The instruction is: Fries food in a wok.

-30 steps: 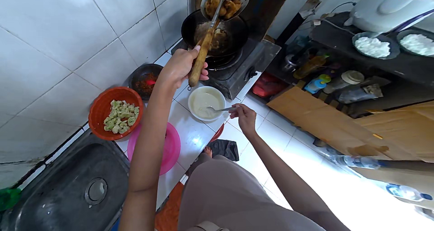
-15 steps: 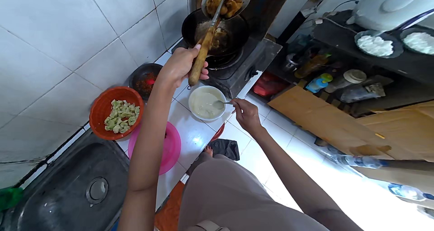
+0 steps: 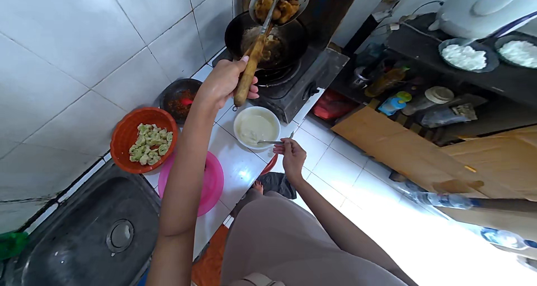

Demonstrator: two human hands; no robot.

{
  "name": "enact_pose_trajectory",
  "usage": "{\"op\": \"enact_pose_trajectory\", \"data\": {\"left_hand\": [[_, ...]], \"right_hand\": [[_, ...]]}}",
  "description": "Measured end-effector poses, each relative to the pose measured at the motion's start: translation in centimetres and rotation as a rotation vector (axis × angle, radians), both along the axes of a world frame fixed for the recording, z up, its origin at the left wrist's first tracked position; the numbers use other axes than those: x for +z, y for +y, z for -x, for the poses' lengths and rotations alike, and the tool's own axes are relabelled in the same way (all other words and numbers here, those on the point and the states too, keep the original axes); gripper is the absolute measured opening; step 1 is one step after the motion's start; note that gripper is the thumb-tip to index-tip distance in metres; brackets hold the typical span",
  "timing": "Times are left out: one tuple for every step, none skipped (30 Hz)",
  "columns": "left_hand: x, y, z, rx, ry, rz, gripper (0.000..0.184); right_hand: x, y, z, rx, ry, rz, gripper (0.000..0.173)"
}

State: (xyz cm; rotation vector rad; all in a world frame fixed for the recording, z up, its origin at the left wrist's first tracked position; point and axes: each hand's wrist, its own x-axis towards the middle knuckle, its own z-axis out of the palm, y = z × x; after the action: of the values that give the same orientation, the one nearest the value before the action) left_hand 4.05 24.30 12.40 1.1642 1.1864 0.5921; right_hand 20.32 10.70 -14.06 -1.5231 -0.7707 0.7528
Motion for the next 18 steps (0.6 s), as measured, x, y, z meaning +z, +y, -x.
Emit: {"op": "enact_pose_trajectory", "data": {"left_hand": [[0.0, 0.0, 0.0, 0.003, -0.002, 0.003, 0.035], [0.0, 0.0, 0.0, 0.003, -0.003, 0.005, 0.035], [0.0, 0.0, 0.0, 0.001, -0.002, 0.006, 0.035], [0.0, 0.0, 0.0, -0.001, -0.002, 0.006, 0.035], [0.0, 0.1, -0.1, -0.003, -0.004, 0.007, 0.035], [-0.1, 0.0, -0.1, -0.004, -0.006, 0.008, 0.035], [-0.1, 0.0, -0.1, -0.004, -0.006, 0.008, 0.035], [-0.1, 0.0, -0.1, -0.008, -0.005, 0.007, 0.035], [-0.1, 0.0, -0.1, -0.011, -0.004, 0.006, 0.036], [-0.1, 0.1, -0.1, -0.012, -0.003, 0.006, 0.036], [-0.2, 0.1, -0.1, -0.011, -0.001, 0.007, 0.036], [-0.2, 0.1, -0.1, -0.011, -0.002, 0.009, 0.035], [-0.3, 0.1, -0.1, -0.008, -0.002, 0.011, 0.035], [-0.3, 0.1, -0.1, -0.005, -0.003, 0.013, 0.035], [-0.4, 0.1, -0.1, -0.005, -0.005, 0.016, 0.035], [-0.4, 0.2, 0.0, -0.006, -0.009, 0.019, 0.035], [-0.4, 0.2, 0.0, -0.004, -0.012, 0.018, 0.035], [-0.3, 0.2, 0.1, -0.004, -0.011, 0.018, 0.035]], "right_hand": [[-0.1, 0.1, 0.2, 0.011, -0.042, -0.024, 0.028], [-0.2, 0.2, 0.3, 0.024, -0.086, -0.044, 0.029], [-0.4, 0.4, 0.3, 0.035, -0.127, -0.061, 0.029], [-0.6, 0.7, 0.3, 0.042, -0.155, -0.078, 0.029], [-0.8, 0.9, 0.3, 0.049, -0.174, -0.092, 0.029], [-1.0, 1.1, 0.3, 0.059, -0.186, -0.101, 0.03], [-1.2, 1.4, 0.3, 0.071, -0.198, -0.11, 0.03], [-1.3, 1.6, 0.2, 0.084, -0.21, -0.118, 0.03], [-1.3, 1.8, 0.2, 0.093, -0.215, -0.118, 0.03], [-1.3, 2.0, 0.1, 0.095, -0.202, -0.108, 0.03], [-1.3, 2.0, -0.1, 0.094, -0.172, -0.098, 0.03], [-1.4, 2.0, -0.3, 0.094, -0.129, -0.091, 0.03], [-1.4, 1.9, -0.4, 0.094, -0.086, -0.091, 0.03], [-1.6, 1.7, -0.5, 0.093, -0.044, -0.095, 0.03], [-1.7, 1.5, -0.6, 0.09, -0.013, -0.103, 0.029], [-1.8, 1.2, -0.6, 0.088, 0.002, -0.117, 0.029], [-1.8, 0.8, -0.6, 0.087, 0.002, -0.136, 0.029], [-1.9, 0.4, -0.5, 0.087, -0.007, -0.157, 0.029]]}}
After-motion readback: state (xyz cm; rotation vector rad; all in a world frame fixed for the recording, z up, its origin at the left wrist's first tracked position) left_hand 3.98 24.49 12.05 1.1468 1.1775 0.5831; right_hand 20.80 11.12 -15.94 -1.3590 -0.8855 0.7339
